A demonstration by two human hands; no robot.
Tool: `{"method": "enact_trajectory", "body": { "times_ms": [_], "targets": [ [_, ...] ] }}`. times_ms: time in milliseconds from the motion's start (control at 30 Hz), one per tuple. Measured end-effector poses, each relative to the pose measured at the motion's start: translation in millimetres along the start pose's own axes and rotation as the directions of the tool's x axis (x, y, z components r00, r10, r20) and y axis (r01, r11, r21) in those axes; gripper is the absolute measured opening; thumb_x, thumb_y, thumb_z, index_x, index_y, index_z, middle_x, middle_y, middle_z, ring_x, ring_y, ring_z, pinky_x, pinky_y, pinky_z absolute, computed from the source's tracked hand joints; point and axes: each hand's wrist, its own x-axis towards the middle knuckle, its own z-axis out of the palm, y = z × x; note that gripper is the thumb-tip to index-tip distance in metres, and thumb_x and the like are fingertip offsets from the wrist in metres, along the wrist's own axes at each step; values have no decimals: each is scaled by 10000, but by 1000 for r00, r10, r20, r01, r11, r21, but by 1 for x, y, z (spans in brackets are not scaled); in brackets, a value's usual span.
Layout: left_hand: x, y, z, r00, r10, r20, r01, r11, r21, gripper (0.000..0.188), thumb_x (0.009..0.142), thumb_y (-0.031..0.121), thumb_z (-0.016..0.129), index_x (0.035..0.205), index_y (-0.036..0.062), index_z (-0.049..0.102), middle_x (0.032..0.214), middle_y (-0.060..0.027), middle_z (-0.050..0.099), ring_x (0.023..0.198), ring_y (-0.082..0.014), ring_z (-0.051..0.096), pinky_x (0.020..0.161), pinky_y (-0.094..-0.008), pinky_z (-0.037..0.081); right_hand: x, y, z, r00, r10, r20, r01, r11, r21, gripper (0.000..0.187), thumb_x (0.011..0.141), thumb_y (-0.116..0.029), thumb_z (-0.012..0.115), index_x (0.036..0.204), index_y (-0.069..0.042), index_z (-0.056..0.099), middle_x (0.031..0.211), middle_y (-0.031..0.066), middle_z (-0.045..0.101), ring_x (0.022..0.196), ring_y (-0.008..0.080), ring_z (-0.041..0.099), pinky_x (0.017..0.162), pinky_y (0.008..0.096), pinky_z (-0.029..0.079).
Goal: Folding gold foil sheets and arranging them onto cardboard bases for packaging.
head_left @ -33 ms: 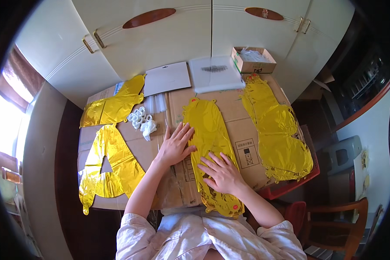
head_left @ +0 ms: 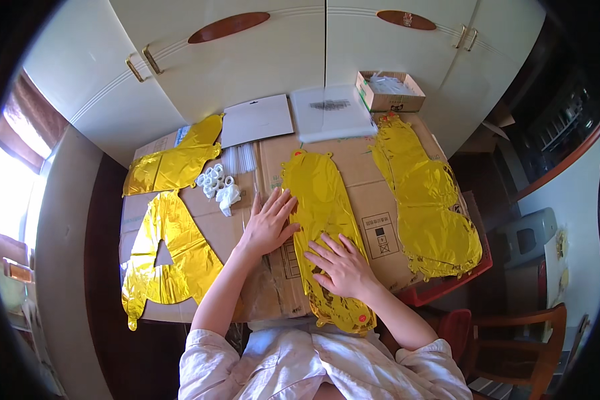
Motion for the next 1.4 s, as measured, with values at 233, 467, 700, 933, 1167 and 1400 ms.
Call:
{"method": "enact_trajectory", "body": {
  "times_ms": [233,467,700,933,1167,1400],
  "targets": [
    [-14,-6,-6,997,15,77,-19,998,53,694,904,460,603,1464,98,410,1544,-99,365,1468,-324,242,1168,-597,137,0,0,1,1000,-12,-11,12,1000,1,485,923,-391,576,1345,-152,573,1438,47,515,1387,277,397,1159,516,243],
    [-13,-4,-3,997,20,75,-29,993,114,789,874,581,580,1471,98,404,1553,-84,353,1475,-314,226,1163,-604,151,0,3,2,1000,-10,15,10,1000,5,485,934,-417,578,1340,-152,578,1450,48,498,1400,284,371,1154,566,213],
    [-12,-3,-2,999,12,46,-19,988,152,824,846,620,584,1463,100,417,1540,-74,378,1461,-310,257,1151,-623,166,-1,4,2,1000,-23,4,23,1000,16,487,923,-405,602,1334,-144,582,1448,54,499,1394,291,376,1149,581,212],
    [-1,-6,-6,997,-21,76,7,983,181,976,760,690,627,1472,68,387,1528,-81,386,1439,-310,291,1165,-602,159,-1,5,5,1000,-18,21,18,1000,13,491,924,-408,577,1338,-143,583,1452,59,497,1394,283,379,1150,580,206],
    [15,-11,-18,977,-58,206,21,984,177,1289,577,797,682,1495,-18,290,1569,-133,293,1460,-328,241,1167,-604,151,-2,6,4,999,-29,30,30,999,-16,488,905,-405,597,1314,-140,604,1439,49,513,1393,269,382,1155,557,216],
    [17,-6,-16,946,-88,312,15,973,230,1449,492,837,698,1500,-81,208,1589,-213,197,1490,-354,139,1167,-621,115,12,2,-18,990,-93,102,102,991,-91,476,876,-416,632,1253,-126,635,1398,52,542,1379,248,397,1149,525,249]
  ]
}}
